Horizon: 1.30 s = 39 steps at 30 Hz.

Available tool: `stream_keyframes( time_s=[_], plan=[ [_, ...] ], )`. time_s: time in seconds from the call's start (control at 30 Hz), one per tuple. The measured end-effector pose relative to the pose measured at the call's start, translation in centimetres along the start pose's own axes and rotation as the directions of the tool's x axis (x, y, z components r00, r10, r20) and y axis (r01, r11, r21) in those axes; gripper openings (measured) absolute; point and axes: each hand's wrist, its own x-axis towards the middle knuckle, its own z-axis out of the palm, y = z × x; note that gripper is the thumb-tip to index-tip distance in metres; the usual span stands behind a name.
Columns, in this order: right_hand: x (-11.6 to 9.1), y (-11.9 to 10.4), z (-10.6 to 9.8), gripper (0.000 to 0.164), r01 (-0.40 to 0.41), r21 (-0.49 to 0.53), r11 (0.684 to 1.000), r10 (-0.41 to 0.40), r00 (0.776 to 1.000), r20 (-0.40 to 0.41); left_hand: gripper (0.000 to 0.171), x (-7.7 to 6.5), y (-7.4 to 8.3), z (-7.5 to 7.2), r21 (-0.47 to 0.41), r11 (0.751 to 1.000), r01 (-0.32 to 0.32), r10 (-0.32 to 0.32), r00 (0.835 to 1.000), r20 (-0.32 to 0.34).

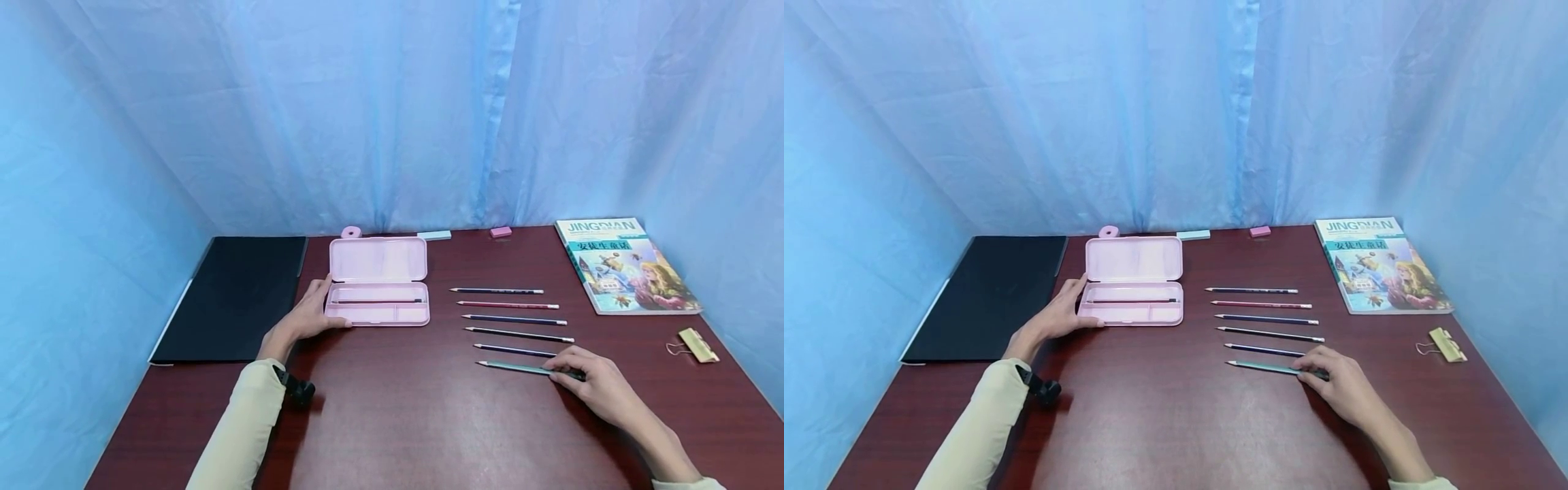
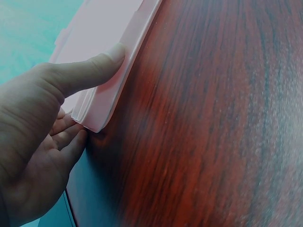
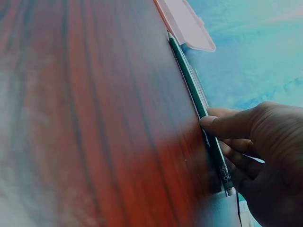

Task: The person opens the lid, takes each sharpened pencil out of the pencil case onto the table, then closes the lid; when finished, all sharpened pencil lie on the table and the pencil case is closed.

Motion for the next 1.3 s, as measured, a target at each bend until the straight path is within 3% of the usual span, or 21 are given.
stream_keyframes(
  time_s=[0.37,0.5,0.67,0.97,1.23,1.3],
  plan=[
    [1.0,-0.7,-0.3,0.03,0.032,-0.059,0.998,-0.032,0.999,0.013,0.114,-0.1,0.0,-0.2,0.014,1.0,0.008,-0.008,1.0,0.007],
    [2.9,-2.1,-0.4,0.026,0.073,-0.056,0.996,-0.072,0.997,0.019,0.114,-0.1,0.0,-0.2,0.01,1.0,0.015,-0.015,1.0,0.004],
    [6.4,-4.1,0.2,0.024,0.143,0.02,0.99,-0.143,0.989,0.039,0.114,-0.1,0.0,-0.3,0.009,1.0,0.006,-0.006,1.0,0.003],
    [13.8,-7.3,5.0,0.029,0.164,0.235,0.958,-0.19,0.977,0.093,0.112,-0.1,0.0,-0.1,-0.005,1.0,0.017,-0.017,1.0,0.004],
    [18.4,-10.3,9.8,0.034,0.188,0.313,0.931,-0.246,0.957,0.156,0.112,0.0,0.2,0.0,-0.001,1.0,0.015,-0.015,1.0,0.0],
    [19.2,-10.7,10.9,0.034,0.179,0.299,0.937,-0.24,0.954,0.181,0.112,0.0,0.1,-0.1,0.005,1.0,0.012,-0.012,1.0,-0.004]
  ],
)
